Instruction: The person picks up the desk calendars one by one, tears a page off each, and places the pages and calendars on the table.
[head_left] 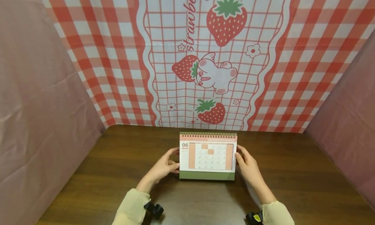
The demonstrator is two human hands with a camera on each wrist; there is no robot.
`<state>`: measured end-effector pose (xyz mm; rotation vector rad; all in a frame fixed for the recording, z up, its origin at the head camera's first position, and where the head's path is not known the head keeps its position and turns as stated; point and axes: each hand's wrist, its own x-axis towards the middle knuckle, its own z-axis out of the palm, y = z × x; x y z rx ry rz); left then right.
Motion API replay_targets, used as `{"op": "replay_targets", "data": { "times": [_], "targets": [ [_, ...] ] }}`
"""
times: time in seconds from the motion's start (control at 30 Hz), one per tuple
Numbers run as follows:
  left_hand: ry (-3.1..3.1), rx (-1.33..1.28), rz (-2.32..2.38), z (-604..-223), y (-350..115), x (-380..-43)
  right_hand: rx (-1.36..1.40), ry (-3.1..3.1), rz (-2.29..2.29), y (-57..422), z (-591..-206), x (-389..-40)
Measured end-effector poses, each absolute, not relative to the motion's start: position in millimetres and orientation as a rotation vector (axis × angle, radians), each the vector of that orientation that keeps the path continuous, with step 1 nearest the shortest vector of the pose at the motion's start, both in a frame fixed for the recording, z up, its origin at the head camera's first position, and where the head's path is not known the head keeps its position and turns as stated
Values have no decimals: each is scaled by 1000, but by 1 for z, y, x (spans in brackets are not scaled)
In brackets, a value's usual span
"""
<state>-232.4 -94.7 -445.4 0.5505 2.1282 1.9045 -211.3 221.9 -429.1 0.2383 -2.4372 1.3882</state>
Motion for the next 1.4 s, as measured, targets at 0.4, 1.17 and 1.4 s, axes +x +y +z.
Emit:
{"op": "replay_targets", "data": {
  "times": [0.4,1.17,1.4],
  "targets": [
    [2095,578,1872,-449,-97,-226,267,-2490,1155,221,-426,-208],
    [2184,519,1831,-459,-93,-222,292,-2538,1105,222,-421,-208],
    [2188,503,1832,-461,-93,-225,311,-2559,1085,223,-417,-211]
  ]
}}
